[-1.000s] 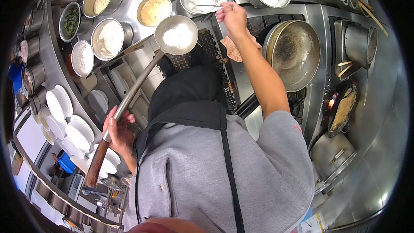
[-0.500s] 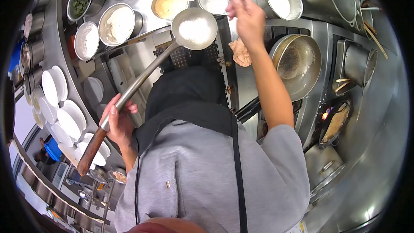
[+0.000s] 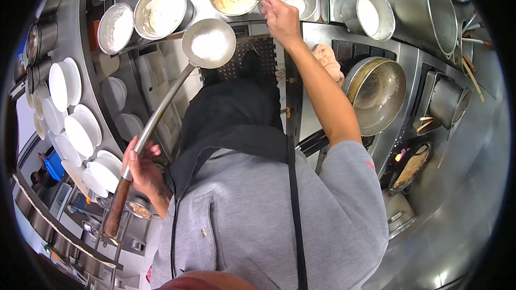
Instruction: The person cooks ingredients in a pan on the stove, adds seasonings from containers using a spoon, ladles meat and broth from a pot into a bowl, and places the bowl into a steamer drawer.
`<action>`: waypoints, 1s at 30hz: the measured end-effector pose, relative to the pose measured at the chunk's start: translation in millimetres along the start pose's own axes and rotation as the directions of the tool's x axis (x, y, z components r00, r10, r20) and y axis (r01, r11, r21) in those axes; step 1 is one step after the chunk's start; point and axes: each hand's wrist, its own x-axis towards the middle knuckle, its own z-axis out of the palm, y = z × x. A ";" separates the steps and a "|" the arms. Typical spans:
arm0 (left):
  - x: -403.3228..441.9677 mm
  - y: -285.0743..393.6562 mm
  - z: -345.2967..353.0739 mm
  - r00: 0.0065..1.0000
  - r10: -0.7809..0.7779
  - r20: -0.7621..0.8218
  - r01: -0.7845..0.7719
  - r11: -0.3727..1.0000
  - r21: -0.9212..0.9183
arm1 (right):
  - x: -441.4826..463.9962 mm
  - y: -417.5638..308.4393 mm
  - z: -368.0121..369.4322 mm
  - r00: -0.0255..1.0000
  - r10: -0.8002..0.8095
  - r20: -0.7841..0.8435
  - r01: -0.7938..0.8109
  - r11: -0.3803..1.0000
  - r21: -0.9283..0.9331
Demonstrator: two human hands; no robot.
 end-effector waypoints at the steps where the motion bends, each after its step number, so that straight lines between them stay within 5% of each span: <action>1: 0.6 -0.2 -0.6 1.000 -0.002 0.000 0.002 1.000 -0.001 | 0.8 -0.5 -0.8 1.000 0.015 0.000 -0.015 0.999 -0.049; 5: 1.5 0.1 -2.6 1.000 -0.007 0.007 0.007 1.000 0.000 | 1.0 -9.4 -0.4 0.985 0.162 0.052 -0.166 0.982 0.095; 7: 0.4 0.4 -3.4 1.000 -0.014 0.022 0.014 1.000 0.012 | 2.0 -10.9 -3.3 0.922 0.385 0.041 -0.374 0.858 0.352; 13: 2.3 -0.6 0.0 0.999 -0.042 0.027 0.042 0.999 -0.004 | -7.3 -12.7 -27.8 0.886 0.459 0.069 -0.379 0.630 0.678; 19: 5.9 -1.3 7.4 1.000 -0.026 0.001 0.026 0.999 -0.035 | -19.9 -68.9 -62.6 0.946 0.313 0.084 -0.288 0.694 0.659; 21: 6.4 -1.1 8.6 0.999 -0.026 0.036 0.028 0.998 -0.065 | -11.6 -71.4 -55.1 0.978 0.205 -0.034 -0.175 0.901 0.396; 25: 4.1 -1.4 8.6 0.999 -0.024 0.025 0.026 0.997 -0.067 | 21.8 -14.9 -11.8 0.997 0.069 -0.043 -0.061 0.984 0.166; 30: 0.1 -0.8 3.9 0.999 -0.041 -0.009 0.041 0.999 -0.026 | 12.1 -0.4 2.5 0.986 0.156 0.057 -0.162 0.979 0.126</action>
